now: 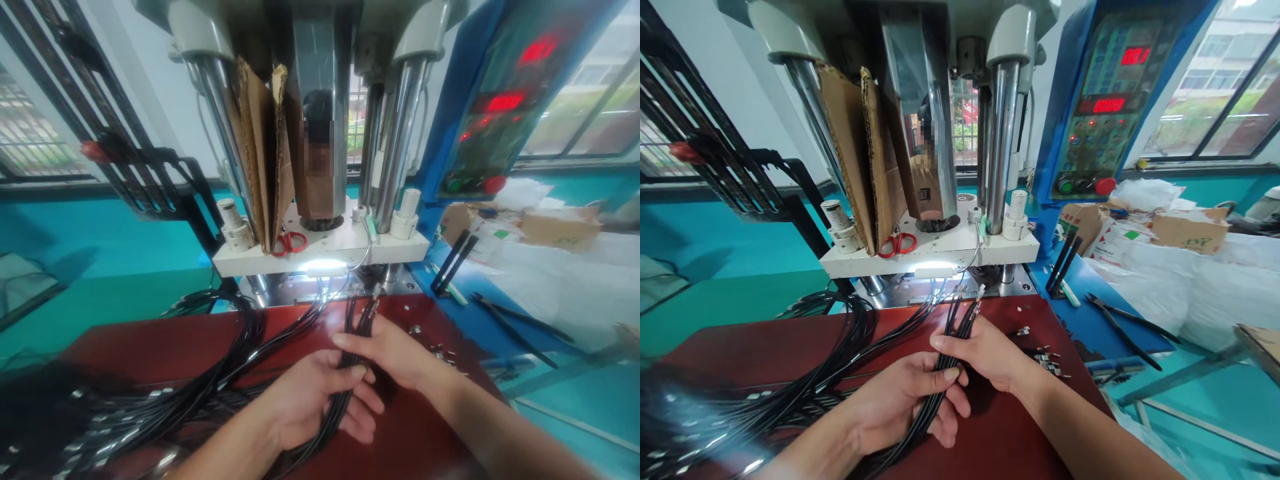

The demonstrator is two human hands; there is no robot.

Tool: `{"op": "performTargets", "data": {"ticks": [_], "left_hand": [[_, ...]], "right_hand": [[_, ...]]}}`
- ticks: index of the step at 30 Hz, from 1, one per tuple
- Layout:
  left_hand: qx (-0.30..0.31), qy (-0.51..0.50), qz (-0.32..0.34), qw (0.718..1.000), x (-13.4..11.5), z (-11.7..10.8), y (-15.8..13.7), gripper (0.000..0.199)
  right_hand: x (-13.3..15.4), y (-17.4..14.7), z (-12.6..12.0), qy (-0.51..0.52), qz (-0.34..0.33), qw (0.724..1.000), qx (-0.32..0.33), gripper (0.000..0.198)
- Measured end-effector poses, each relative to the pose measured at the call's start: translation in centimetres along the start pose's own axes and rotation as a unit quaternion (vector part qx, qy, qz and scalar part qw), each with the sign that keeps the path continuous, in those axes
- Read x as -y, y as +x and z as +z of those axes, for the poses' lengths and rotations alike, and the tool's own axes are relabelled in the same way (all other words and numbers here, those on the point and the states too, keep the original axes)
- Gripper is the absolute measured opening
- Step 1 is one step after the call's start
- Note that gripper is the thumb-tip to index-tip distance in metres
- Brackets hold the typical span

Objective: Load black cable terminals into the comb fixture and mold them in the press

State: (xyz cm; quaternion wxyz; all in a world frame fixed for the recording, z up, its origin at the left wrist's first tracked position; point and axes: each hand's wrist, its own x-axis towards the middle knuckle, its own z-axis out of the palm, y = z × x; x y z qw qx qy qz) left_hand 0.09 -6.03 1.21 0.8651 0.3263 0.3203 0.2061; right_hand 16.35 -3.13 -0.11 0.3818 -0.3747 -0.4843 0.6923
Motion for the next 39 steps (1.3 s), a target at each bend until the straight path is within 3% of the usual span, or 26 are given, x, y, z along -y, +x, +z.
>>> {"op": "performTargets", "data": {"ticks": [5, 8, 11, 18, 24, 26, 28, 31, 32, 33, 39], "left_hand": [[-0.014, -0.016, 0.007, 1.000, 0.9, 0.0, -0.4, 0.020], [0.000, -0.012, -0.018, 1.000, 1.4, 0.0, -0.6, 0.019], [-0.015, 0.000, -0.036, 0.999, 1.3, 0.4, 0.3, 0.016], [-0.093, 0.025, 0.014, 0.995, -1.4, 1.7, 3.9, 0.011], [-0.127, 0.012, 0.049, 0.991, -1.0, 1.1, 4.2, 0.015], [-0.128, -0.009, 0.045, 0.991, -0.5, 0.7, 3.5, 0.014], [-0.126, -0.031, 0.037, 0.991, -0.2, 0.2, 2.8, 0.014], [-0.130, -0.043, 0.042, 0.990, -0.1, -0.3, 2.2, 0.017], [-0.134, -0.043, 0.048, 0.989, -0.1, -0.4, 2.2, 0.018], [-0.138, -0.043, 0.053, 0.988, -0.1, -0.5, 2.3, 0.020], [-0.138, -0.037, 0.072, 0.987, 0.1, -0.8, 2.3, 0.023]], "right_hand": [[1.4, 1.0, -1.2, 0.084, -0.089, 0.984, -0.130, 0.040], [1.3, 1.3, -1.6, 0.006, -0.129, 0.973, -0.193, 0.041], [0.5, 1.4, -1.6, -0.109, -0.120, 0.965, -0.205, 0.033], [0.4, 0.9, -1.2, -0.267, -0.117, 0.940, -0.179, 0.017], [1.2, 0.5, -1.4, -0.327, -0.126, 0.935, -0.049, 0.018], [1.7, 1.1, -2.1, -0.352, -0.140, 0.925, -0.037, 0.026], [2.2, 2.2, -3.2, -0.441, -0.174, 0.876, -0.089, 0.030], [2.5, 4.3, -4.5, -0.664, -0.177, 0.711, -0.149, 0.025], [2.4, 4.9, -4.8, -0.716, -0.162, 0.664, -0.143, 0.022], [2.2, 5.5, -4.9, -0.747, -0.144, 0.635, -0.130, 0.019], [1.5, 5.3, -4.8, -0.793, -0.110, 0.590, -0.104, 0.017]]}}
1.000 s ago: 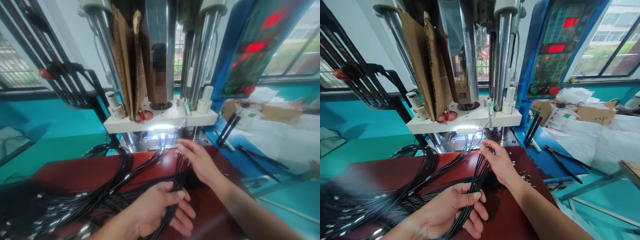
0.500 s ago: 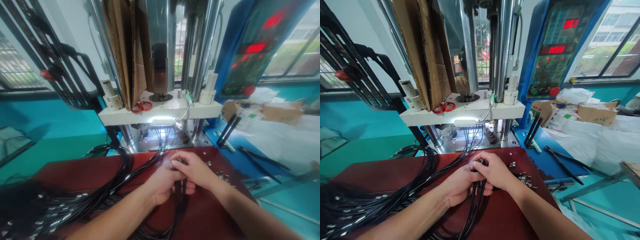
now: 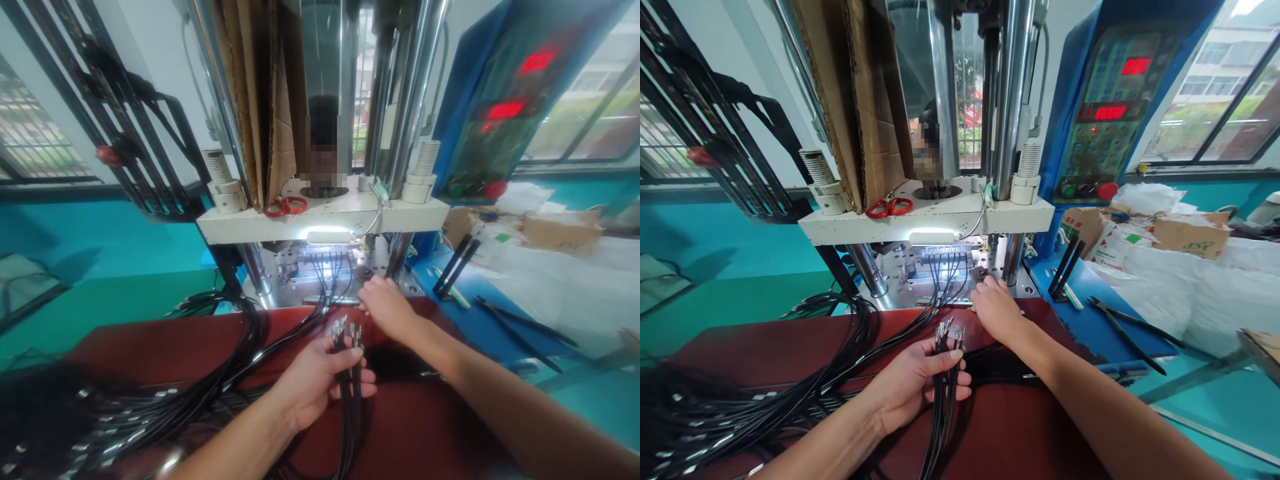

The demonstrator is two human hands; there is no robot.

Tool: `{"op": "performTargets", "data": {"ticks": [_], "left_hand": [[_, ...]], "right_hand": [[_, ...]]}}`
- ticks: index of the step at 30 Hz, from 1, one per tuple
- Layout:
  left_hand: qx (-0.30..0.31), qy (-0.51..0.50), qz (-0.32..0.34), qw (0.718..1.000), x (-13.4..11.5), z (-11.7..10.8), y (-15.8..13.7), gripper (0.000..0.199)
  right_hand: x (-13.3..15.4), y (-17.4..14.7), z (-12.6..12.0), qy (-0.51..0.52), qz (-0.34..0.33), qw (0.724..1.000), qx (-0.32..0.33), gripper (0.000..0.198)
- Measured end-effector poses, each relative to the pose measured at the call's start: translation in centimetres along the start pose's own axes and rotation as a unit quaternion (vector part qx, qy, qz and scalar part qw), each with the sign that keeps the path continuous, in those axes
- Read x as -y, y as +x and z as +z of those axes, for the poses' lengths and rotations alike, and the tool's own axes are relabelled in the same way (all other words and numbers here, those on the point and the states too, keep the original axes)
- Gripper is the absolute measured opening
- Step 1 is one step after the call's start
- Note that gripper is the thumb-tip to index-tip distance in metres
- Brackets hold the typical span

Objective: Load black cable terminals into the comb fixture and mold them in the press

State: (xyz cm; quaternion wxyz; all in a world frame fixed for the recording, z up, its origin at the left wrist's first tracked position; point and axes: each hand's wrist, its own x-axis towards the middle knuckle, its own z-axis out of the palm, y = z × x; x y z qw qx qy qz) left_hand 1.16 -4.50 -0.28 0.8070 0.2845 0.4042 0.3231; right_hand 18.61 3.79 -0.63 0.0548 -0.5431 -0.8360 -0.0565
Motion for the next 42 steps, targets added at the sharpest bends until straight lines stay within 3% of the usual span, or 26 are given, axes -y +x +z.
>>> {"op": "performTargets", "data": {"ticks": [5, 10, 14, 18, 23, 27, 32, 36, 42], "left_hand": [[0.004, 0.005, 0.003, 1.000, 0.1, -0.2, -0.2, 0.023], [0.004, 0.035, 0.010, 0.999, -0.1, 0.2, -0.1, 0.020], [0.004, 0.053, 0.022, 0.998, -0.2, 0.5, -0.2, 0.017], [0.015, 0.052, 0.032, 0.998, -0.3, 0.6, 0.0, 0.016], [0.022, 0.062, 0.047, 0.997, -0.5, 1.0, 0.2, 0.020], [0.032, 0.072, 0.046, 0.996, -0.7, 0.8, 0.1, 0.024], [0.032, 0.092, 0.037, 0.995, -1.0, 0.5, 0.4, 0.024], [0.041, 0.113, 0.035, 0.992, -1.0, 0.8, 0.6, 0.026], [0.057, 0.087, 0.039, 0.994, -0.8, 1.0, 0.5, 0.021]], "right_hand": [[-2.1, -3.0, -3.0, -0.019, 0.002, 0.999, 0.042, 0.016], [-4.2, -5.3, -5.8, 0.127, -0.009, 0.982, 0.142, 0.014], [-4.5, -6.5, -6.8, 0.305, 0.027, 0.931, 0.198, 0.013], [-3.6, -7.0, -6.9, 0.476, 0.090, 0.841, 0.241, 0.019], [-1.3, -5.2, -4.7, 0.609, 0.080, 0.776, 0.141, 0.019], [0.0, -4.2, -2.7, 0.678, 0.118, 0.723, 0.059, 0.017], [0.3, -4.6, -2.4, 0.727, 0.119, 0.674, 0.049, 0.018], [0.6, -4.7, -2.6, 0.742, 0.112, 0.658, 0.063, 0.023], [1.0, -4.6, -2.2, 0.741, 0.108, 0.660, 0.069, 0.022]]}}
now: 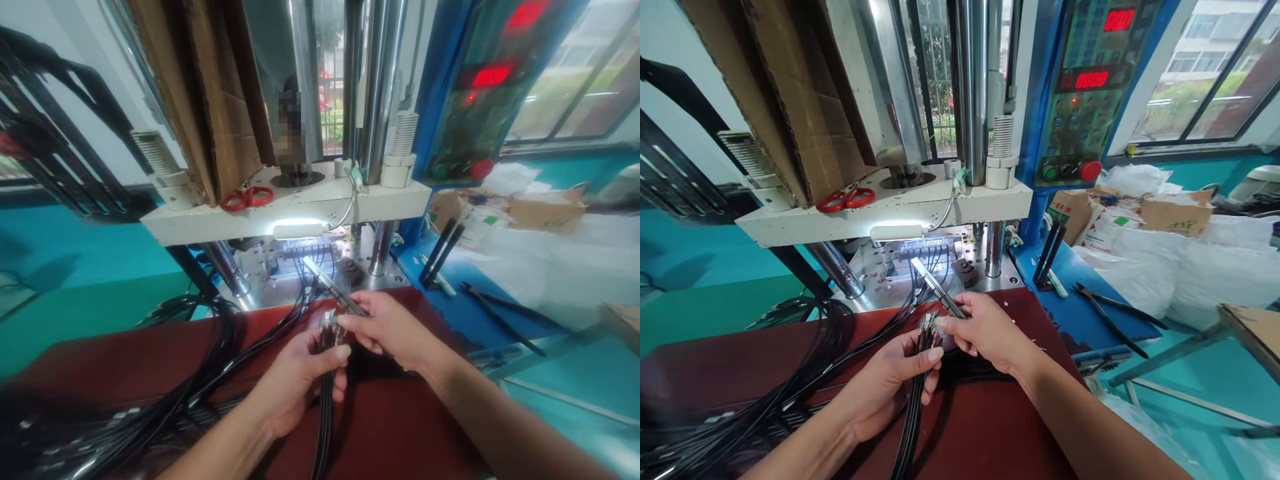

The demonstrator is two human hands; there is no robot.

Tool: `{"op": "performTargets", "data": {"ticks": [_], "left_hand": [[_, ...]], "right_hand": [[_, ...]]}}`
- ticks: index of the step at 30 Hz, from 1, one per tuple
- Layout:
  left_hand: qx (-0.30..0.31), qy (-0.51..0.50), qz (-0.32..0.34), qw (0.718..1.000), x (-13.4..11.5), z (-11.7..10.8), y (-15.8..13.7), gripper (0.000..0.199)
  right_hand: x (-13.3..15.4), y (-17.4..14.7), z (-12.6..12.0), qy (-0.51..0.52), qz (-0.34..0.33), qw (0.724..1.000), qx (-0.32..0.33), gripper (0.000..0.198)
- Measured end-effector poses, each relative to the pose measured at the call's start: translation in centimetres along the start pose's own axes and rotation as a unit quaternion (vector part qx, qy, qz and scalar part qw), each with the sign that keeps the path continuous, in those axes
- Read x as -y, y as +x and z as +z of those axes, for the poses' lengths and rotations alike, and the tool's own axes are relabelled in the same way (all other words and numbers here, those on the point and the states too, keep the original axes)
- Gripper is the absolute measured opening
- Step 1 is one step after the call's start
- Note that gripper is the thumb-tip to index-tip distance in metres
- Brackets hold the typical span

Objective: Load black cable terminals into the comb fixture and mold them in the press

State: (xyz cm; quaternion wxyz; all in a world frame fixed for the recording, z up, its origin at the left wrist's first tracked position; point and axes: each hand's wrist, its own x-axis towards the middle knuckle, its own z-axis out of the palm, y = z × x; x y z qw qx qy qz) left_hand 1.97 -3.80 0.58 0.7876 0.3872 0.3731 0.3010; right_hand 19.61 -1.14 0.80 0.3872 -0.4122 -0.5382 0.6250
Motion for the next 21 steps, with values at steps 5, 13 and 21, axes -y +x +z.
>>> {"op": "performTargets", "data": {"ticks": [5, 13, 21], "left_hand": [[-0.009, -0.089, -0.019, 0.996, 0.37, -0.22, -0.19, 0.018], [0.018, -0.149, -0.008, 0.989, 0.81, -0.07, 0.01, 0.012], [0.043, -0.184, -0.001, 0.982, 0.86, -0.12, -0.01, 0.013]], "right_hand": [[-0.10, -0.03, -0.01, -0.002, -0.017, 1.000, -0.001, 0.025], [-0.32, -0.03, 0.01, -0.009, -0.030, 0.999, 0.010, 0.025], [-0.32, -0.04, 0.28, -0.017, -0.026, 0.999, 0.010, 0.023]]}}
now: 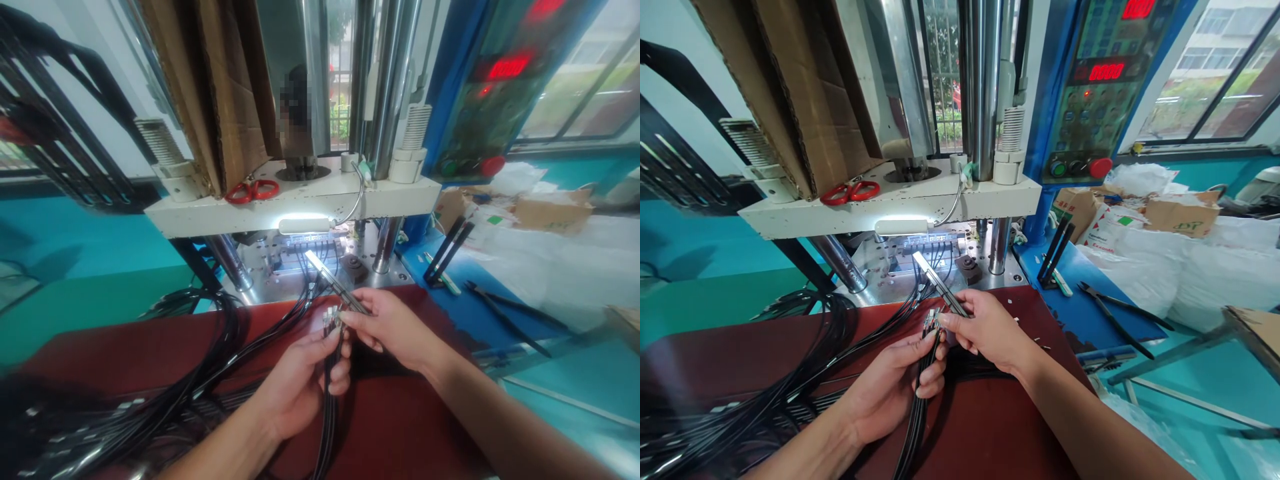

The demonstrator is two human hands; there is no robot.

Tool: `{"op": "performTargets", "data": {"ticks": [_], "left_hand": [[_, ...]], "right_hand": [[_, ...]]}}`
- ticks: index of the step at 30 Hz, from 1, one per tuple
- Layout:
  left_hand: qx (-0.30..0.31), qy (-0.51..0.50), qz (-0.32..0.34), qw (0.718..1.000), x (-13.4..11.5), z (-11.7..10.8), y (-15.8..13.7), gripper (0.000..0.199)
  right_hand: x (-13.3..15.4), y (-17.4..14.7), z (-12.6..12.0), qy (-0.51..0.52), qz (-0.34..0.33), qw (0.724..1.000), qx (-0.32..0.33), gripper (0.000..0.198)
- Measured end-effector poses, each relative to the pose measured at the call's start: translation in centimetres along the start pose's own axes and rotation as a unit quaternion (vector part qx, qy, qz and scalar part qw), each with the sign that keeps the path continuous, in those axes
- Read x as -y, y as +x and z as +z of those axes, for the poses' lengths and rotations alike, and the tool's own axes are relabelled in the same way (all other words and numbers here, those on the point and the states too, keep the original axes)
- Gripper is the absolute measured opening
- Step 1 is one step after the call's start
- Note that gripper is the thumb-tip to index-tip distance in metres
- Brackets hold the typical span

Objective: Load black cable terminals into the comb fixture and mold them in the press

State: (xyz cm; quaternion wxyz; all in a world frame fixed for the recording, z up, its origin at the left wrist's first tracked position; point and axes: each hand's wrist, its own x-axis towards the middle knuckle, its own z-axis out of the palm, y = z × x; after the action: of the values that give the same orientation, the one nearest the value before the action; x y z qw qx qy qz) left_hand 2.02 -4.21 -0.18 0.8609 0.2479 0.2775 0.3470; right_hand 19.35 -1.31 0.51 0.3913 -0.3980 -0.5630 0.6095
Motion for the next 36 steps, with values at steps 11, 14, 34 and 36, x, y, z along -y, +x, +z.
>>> {"op": "performTargets", "data": {"ticks": [11, 14, 34, 36], "left_hand": [[-0.023, -0.019, -0.003, 1.000, 0.2, 0.0, 0.3, 0.010], [-0.021, -0.014, 0.000, 1.000, 0.2, -0.1, 0.3, 0.010], [-0.137, 0.166, 0.061, 0.975, 0.7, 1.1, 0.3, 0.027], [-0.138, 0.163, 0.065, 0.975, 0.7, 1.0, 0.4, 0.029]], "right_hand": [[-0.3, 0.0, 0.0, -0.011, -0.003, 1.000, -0.015, 0.026], [-0.3, 0.0, 0.1, -0.012, -0.005, 1.000, -0.017, 0.028], [-0.1, -0.1, 0.1, -0.043, 0.000, 0.998, -0.035, 0.032], [-0.2, 0.0, 0.1, -0.041, 0.000, 0.998, -0.037, 0.032]]}}
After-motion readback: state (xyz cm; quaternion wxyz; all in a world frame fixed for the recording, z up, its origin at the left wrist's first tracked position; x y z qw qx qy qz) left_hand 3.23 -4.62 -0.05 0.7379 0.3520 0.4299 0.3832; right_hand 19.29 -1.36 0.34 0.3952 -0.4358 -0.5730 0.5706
